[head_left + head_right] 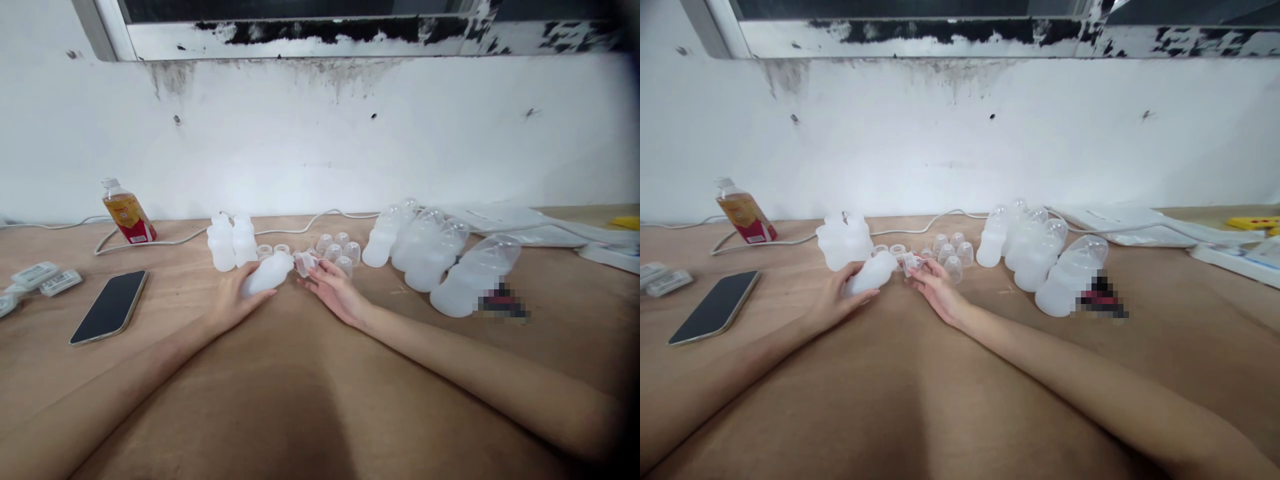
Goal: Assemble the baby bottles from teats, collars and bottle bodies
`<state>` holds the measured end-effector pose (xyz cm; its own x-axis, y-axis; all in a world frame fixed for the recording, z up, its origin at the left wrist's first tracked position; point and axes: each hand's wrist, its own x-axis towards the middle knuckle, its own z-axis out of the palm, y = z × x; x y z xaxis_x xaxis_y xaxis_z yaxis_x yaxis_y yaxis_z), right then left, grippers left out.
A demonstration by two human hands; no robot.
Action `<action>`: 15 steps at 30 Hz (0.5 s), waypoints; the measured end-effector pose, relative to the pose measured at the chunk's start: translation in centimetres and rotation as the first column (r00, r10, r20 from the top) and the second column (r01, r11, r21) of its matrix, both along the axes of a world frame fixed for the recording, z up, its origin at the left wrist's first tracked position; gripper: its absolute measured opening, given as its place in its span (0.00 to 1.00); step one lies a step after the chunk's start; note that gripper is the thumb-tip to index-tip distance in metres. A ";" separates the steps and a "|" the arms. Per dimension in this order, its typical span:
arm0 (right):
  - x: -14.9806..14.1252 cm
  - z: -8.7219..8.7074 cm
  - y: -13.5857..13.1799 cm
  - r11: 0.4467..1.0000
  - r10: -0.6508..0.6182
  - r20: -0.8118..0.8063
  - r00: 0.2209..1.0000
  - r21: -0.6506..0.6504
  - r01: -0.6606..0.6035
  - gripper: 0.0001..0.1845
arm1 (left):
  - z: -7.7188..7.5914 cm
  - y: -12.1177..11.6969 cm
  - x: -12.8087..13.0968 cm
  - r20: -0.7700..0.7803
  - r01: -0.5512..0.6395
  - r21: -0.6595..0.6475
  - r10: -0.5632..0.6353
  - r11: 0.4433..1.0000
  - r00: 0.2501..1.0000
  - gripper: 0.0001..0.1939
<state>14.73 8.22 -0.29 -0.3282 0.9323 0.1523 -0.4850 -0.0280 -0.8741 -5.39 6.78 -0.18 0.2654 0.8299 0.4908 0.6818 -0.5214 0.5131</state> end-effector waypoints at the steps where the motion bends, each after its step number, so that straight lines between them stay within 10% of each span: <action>1: 0.0 -0.1 0.0 1.000 -0.022 0.042 0.999 0.022 0.021 0.12 | 0.0 -0.1 0.0 -0.031 0.014 0.005 -0.014 1.000 0.999 0.23; 15: 1.3 0.1 0.2 0.934 -0.013 0.414 0.910 0.330 -0.137 0.23 | 0.7 -1.0 0.1 -0.122 0.122 0.027 -0.118 0.992 0.985 0.25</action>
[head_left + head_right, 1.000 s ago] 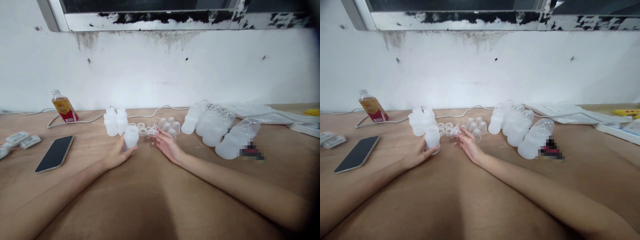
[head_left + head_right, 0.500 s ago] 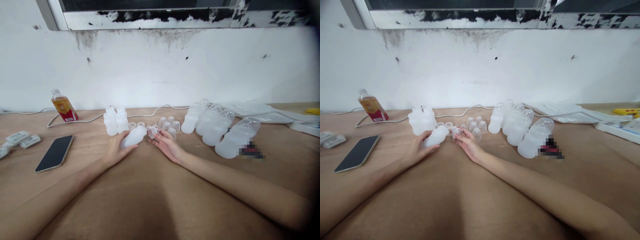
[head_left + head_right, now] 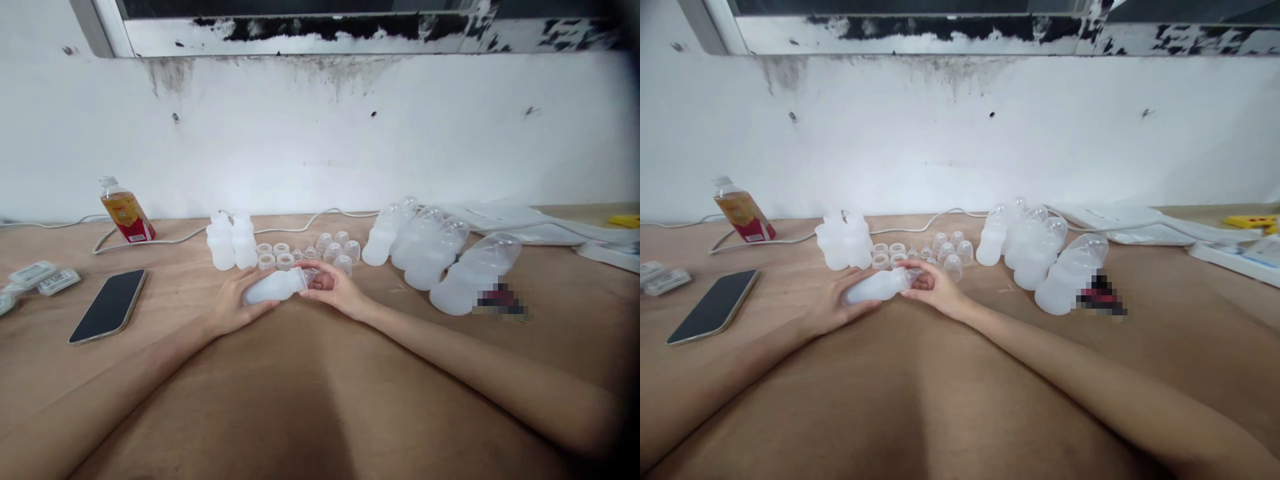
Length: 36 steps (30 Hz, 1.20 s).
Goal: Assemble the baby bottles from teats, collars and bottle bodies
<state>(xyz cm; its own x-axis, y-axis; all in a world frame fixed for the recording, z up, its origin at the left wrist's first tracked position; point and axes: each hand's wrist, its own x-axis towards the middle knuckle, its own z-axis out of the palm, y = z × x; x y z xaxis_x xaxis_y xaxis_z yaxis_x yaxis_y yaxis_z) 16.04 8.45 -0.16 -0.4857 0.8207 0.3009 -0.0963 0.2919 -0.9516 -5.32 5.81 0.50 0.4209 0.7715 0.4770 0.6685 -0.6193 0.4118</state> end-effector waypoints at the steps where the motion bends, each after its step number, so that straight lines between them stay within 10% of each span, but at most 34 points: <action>1: 0.0 0.0 -0.1 1.000 -0.029 0.042 0.999 0.013 0.028 0.23 | 0.0 0.0 0.0 -0.006 0.001 0.003 -0.001 1.000 1.000 0.24; 8: -0.1 -0.3 -0.4 0.982 -0.185 0.288 0.940 0.102 0.162 0.14 | -0.3 -0.2 0.1 -0.059 0.029 0.105 -0.023 0.994 0.998 0.23; 16: 0.0 0.4 -0.7 0.972 -0.107 0.138 0.985 0.224 0.074 0.24 | -0.7 0.3 -0.1 -0.008 -0.043 0.119 0.045 0.992 0.999 0.24; 20: -0.3 -0.1 -0.2 0.983 -0.168 0.280 0.945 0.120 0.139 0.13 | -0.6 0.1 -0.2 -0.083 0.020 0.142 -0.008 0.990 0.996 0.23; 30: 0.0 0.3 -0.7 0.968 -0.108 0.153 0.982 0.242 0.069 0.25 | -0.7 0.3 -0.1 -0.042 -0.012 0.150 0.018 0.989 0.999 0.23; 36: -0.2 -0.2 -0.3 0.989 -0.144 0.401 0.905 0.084 0.120 0.21 | -0.5 0.0 0.0 -0.160 0.081 0.153 -0.056 0.985 0.986 0.23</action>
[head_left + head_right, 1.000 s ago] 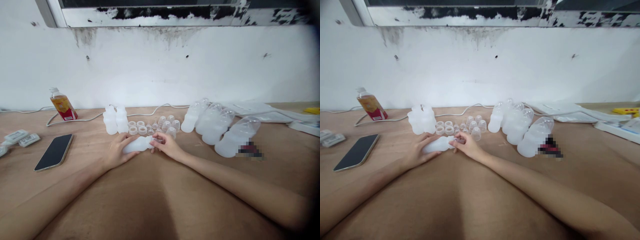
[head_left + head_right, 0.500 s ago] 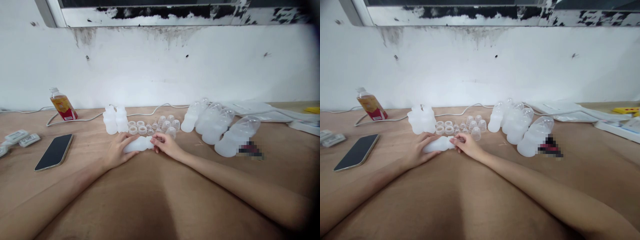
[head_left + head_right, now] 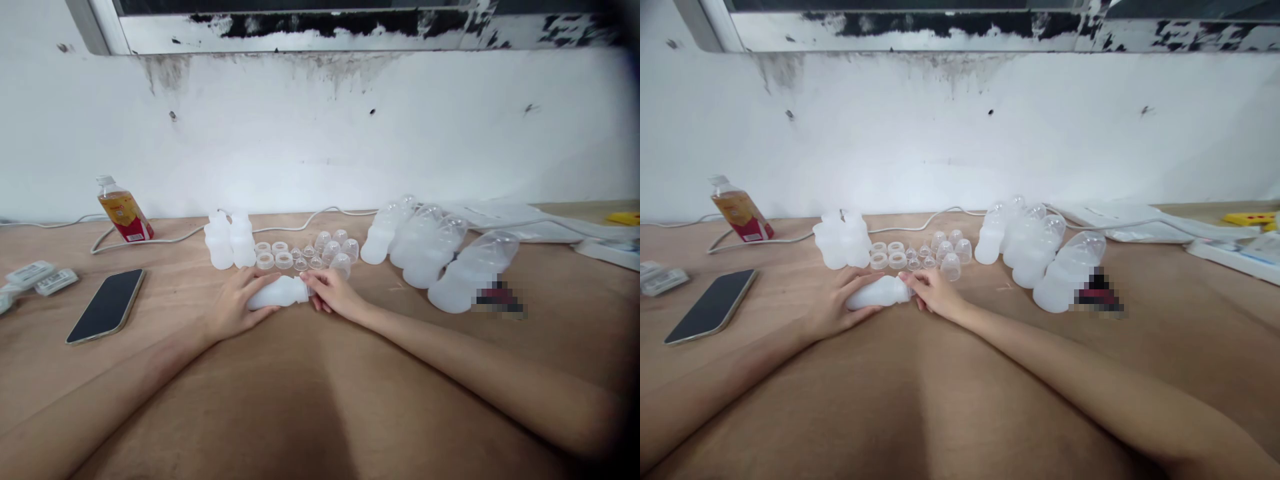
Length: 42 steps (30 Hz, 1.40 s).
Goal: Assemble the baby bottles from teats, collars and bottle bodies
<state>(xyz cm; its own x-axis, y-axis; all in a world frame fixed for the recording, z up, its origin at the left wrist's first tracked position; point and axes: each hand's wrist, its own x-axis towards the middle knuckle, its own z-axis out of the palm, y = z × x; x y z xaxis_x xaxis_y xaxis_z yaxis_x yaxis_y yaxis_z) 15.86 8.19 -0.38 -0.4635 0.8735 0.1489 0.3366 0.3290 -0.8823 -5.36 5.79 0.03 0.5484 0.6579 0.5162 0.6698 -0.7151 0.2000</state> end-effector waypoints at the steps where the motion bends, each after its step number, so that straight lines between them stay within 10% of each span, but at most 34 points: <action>1: 0.0 -0.1 0.0 1.000 0.001 0.018 1.000 0.008 -0.001 0.22 | 0.0 -0.1 0.0 -0.001 0.006 0.000 -0.006 1.000 1.000 0.23; 9: 0.1 0.4 -0.5 0.964 0.087 -0.100 0.991 0.260 -0.058 0.24 | -0.2 0.3 0.1 0.122 -0.065 -0.059 0.072 0.996 0.990 0.23; 21: -0.2 0.4 -1.0 0.958 0.031 -0.042 0.999 0.286 -0.017 0.12 | -0.1 0.0 0.0 0.033 0.032 0.004 -0.032 0.999 0.999 0.23; 25: -0.9 0.9 -1.6 0.999 -0.043 -0.132 0.990 -0.016 0.041 0.13 | -1.0 0.3 -0.2 -0.023 0.032 0.188 -0.028 0.982 0.999 0.23; 29: -1.3 1.7 -2.0 0.909 -0.081 -0.212 0.974 -0.417 -0.016 0.17 | -1.3 0.4 -0.5 -0.094 0.030 0.319 0.000 0.947 0.996 0.24; 34: -1.1 2.2 -2.0 0.875 -0.062 -0.153 0.986 -0.484 -0.020 0.18 | -1.0 0.2 -0.3 -0.121 0.026 0.324 0.015 0.946 0.992 0.23; 39: -0.2 3.2 -1.4 0.995 -0.101 0.324 0.941 0.044 0.092 0.24 | -0.5 0.3 0.0 -0.040 0.003 0.100 0.001 0.995 0.999 0.23; 42: 0.8 4.2 -0.8 0.806 -0.489 0.438 0.754 0.557 0.199 0.22 | -0.3 0.3 0.1 0.056 -0.053 -0.010 0.054 0.999 0.997 0.23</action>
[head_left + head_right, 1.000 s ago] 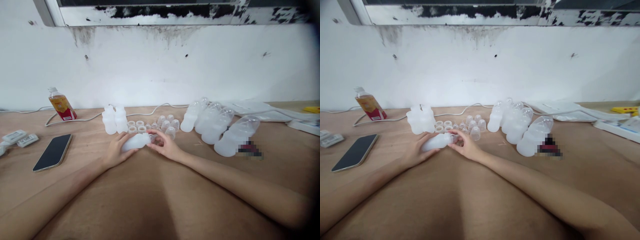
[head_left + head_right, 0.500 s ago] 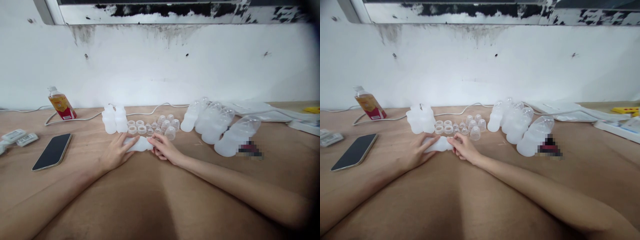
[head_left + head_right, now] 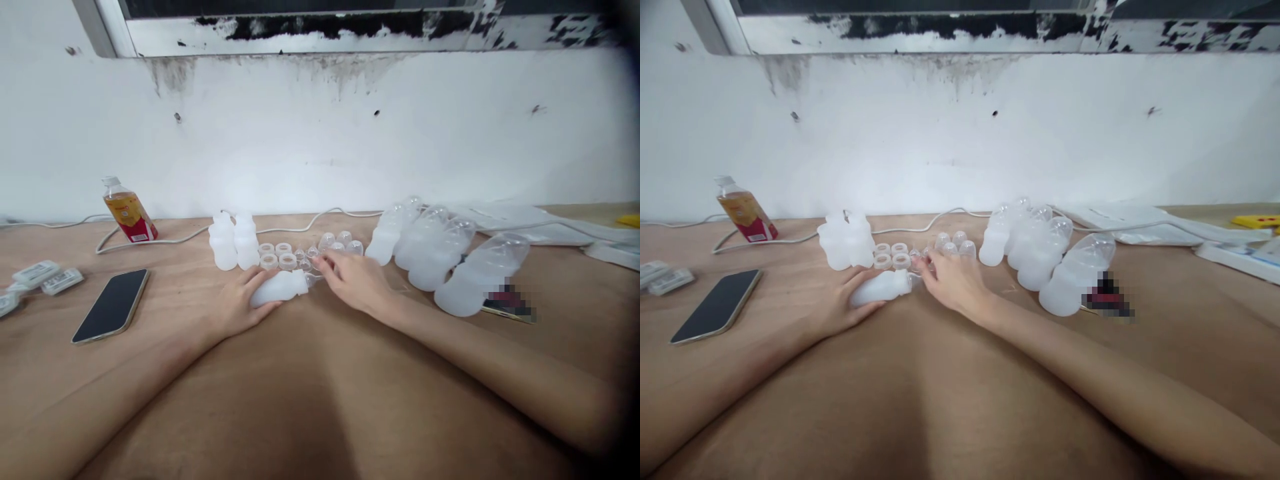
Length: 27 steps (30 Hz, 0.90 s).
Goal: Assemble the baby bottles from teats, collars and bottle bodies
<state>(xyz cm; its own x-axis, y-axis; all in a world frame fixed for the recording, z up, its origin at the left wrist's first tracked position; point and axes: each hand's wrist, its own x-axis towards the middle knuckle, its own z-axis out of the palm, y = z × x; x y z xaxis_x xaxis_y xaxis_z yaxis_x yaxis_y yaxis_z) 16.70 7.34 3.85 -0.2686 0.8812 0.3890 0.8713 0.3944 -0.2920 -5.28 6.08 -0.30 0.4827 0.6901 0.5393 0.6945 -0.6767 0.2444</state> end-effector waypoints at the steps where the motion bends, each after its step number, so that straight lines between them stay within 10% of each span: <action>1: 0.4 0.3 0.3 0.992 -0.080 0.061 0.995 0.108 0.073 0.21 | 0.1 0.0 0.0 0.026 -0.020 -0.021 0.021 1.000 0.999 0.23; 5: 1.9 0.3 1.6 0.956 -0.253 0.246 0.936 0.209 0.204 0.16 | 0.3 -0.1 0.1 0.091 -0.078 -0.069 0.084 0.995 0.992 0.23; 10: 0.8 -2.0 0.9 0.991 -0.081 0.337 0.938 0.127 0.040 0.15 | 0.4 0.1 0.0 0.125 -0.071 -0.093 0.082 0.993 0.989 0.22; 15: -1.7 -4.2 -1.7 0.945 0.278 0.199 0.940 0.118 -0.305 0.18 | 0.4 0.3 -0.1 0.172 -0.073 -0.090 0.088 0.993 0.981 0.21; 21: -1.3 -4.3 -1.3 0.917 0.392 -0.272 0.879 0.044 -0.396 0.14 | 0.2 0.5 -0.3 0.211 -0.098 -0.094 0.116 0.991 0.971 0.21; 27: -0.7 -4.3 1.3 0.857 -0.002 -0.970 0.244 -0.128 -0.500 0.14 | 0.1 0.7 -0.4 0.227 -0.163 -0.113 0.185 0.980 0.956 0.20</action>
